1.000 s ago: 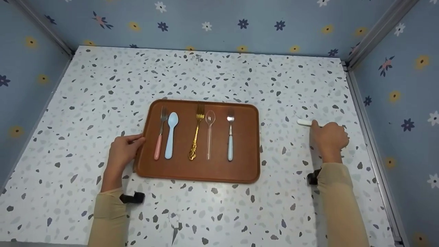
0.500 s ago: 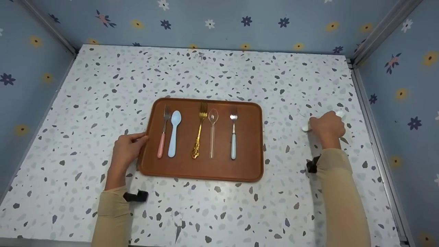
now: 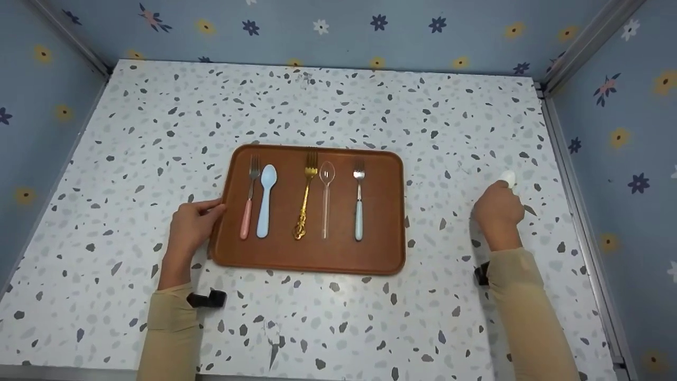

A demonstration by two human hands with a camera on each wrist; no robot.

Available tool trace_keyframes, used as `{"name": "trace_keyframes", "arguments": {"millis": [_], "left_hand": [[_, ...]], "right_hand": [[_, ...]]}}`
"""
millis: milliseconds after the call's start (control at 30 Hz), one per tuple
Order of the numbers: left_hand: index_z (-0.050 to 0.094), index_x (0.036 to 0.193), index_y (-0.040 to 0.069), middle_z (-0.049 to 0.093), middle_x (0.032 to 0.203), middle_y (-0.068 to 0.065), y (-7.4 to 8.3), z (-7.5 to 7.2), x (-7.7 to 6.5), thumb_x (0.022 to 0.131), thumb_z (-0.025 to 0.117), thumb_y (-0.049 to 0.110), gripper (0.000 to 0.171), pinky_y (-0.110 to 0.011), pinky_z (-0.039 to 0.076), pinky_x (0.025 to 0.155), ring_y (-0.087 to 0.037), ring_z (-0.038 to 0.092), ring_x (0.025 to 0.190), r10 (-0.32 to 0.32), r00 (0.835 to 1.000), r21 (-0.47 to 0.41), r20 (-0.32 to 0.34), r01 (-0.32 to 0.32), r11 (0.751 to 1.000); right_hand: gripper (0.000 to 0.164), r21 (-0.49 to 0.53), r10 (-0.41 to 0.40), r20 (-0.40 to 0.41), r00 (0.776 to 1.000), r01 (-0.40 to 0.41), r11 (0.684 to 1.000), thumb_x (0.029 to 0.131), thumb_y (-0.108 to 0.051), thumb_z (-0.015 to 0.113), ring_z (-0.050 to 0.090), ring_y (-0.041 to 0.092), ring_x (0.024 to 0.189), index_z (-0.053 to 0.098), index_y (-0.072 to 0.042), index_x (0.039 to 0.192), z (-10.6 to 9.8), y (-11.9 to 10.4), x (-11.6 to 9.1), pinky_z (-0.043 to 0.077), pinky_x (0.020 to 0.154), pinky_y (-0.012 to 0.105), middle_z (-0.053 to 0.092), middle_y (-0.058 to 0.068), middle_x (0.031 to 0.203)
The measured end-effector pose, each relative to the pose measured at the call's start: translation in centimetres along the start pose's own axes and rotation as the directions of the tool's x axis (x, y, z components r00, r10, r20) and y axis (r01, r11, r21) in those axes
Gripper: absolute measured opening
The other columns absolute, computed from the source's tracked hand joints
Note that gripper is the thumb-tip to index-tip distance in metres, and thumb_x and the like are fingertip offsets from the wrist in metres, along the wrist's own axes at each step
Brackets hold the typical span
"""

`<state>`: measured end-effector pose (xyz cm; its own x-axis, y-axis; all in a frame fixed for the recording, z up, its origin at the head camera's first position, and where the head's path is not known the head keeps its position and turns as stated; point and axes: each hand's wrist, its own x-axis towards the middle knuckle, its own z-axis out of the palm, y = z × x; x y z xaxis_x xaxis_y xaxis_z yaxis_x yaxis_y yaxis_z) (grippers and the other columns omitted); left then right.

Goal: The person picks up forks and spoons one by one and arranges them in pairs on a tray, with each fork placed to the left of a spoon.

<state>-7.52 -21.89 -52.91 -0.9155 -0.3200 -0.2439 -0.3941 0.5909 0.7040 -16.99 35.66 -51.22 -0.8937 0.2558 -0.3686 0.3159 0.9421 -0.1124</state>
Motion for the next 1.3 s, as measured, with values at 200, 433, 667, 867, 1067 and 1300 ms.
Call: {"name": "trace_keyframes", "arguments": {"millis": [200, 433, 667, 867, 1067, 1300], "left_hand": [[0.07, 0.121, 0.013, 0.072, 0.101, -0.008, 0.0, 0.0, -0.1, 0.096, 0.061, 0.032, 0.032, -0.032, 0.048, 0.06, -0.018, 0.064, 0.073, 0.0, 1.0, -0.008, 0.006, 0.0, 1.0], [0.07, 0.121, 0.014, 0.071, 0.103, -0.008, 0.2, 0.2, 0.3, 0.096, 0.062, 0.033, 0.033, -0.032, 0.049, 0.061, -0.019, 0.064, 0.074, 0.0, 1.0, -0.017, 0.011, 0.0, 1.0], [0.07, 0.121, 0.014, 0.071, 0.106, -0.01, 0.0, 0.1, 0.3, 0.096, 0.063, 0.031, 0.032, -0.034, 0.05, 0.066, -0.02, 0.066, 0.079, 0.007, 1.0, -0.01, 0.018, -0.007, 1.0], [0.07, 0.122, 0.013, 0.071, 0.107, -0.011, -0.2, -0.2, 0.3, 0.096, 0.062, 0.032, 0.033, -0.035, 0.05, 0.068, -0.02, 0.067, 0.08, 0.008, 1.0, -0.018, 0.025, -0.008, 1.0], [0.07, 0.12, 0.011, 0.07, 0.107, -0.013, -0.6, 0.2, 0.2, 0.095, 0.063, 0.031, 0.032, -0.033, 0.05, 0.066, -0.02, 0.066, 0.079, 0.015, 1.0, -0.021, 0.028, -0.015, 1.0], [0.068, 0.123, 0.01, 0.07, 0.105, -0.014, -0.4, 0.1, 0.4, 0.096, 0.062, 0.03, 0.035, -0.03, 0.048, 0.06, -0.02, 0.064, 0.073, 0.003, 0.999, -0.04, 0.044, -0.001, 0.999]], "right_hand": [[0.043, 0.033, -0.072, -0.029, 0.997, 0.073, 0.997, 0.092, -0.018, 0.044, 0.052, 0.036, 0.061, 0.041, 0.017, 0.117, -0.1, 0.6, -1.3, 0.041, 0.045, 0.044, 0.053, 0.031, 0.084], [0.038, 0.022, -0.126, -0.08, 0.989, 0.128, 0.991, 0.095, -0.02, 0.039, 0.049, 0.036, 0.058, 0.044, 0.014, 0.111, -1.2, 0.0, -3.0, 0.038, 0.045, 0.045, 0.051, 0.026, 0.076], [0.053, 0.068, -0.213, -0.158, 0.964, 0.225, 0.972, 0.094, -0.015, 0.034, 0.043, 0.029, 0.046, 0.036, 0.017, 0.136, -1.6, -2.5, -4.9, 0.033, 0.04, 0.04, 0.049, 0.018, 0.063], [0.053, 0.093, -0.252, -0.168, 0.953, 0.27, 0.958, 0.094, -0.015, 0.036, 0.044, 0.028, 0.049, 0.035, 0.015, 0.137, -1.8, -4.4, -5.6, 0.033, 0.04, 0.038, 0.049, 0.016, 0.064], [0.052, 0.112, -0.286, -0.153, 0.946, 0.304, 0.946, 0.095, -0.014, 0.035, 0.044, 0.025, 0.049, 0.033, 0.012, 0.14, -1.5, -5.0, -5.7, 0.032, 0.041, 0.037, 0.048, 0.011, 0.06], [0.049, 0.114, -0.317, -0.206, 0.926, 0.344, 0.932, 0.095, -0.012, 0.038, 0.042, 0.022, 0.045, 0.038, 0.012, 0.138, -1.4, -6.2, -6.1, 0.032, 0.041, 0.036, 0.046, 0.011, 0.058]]}}
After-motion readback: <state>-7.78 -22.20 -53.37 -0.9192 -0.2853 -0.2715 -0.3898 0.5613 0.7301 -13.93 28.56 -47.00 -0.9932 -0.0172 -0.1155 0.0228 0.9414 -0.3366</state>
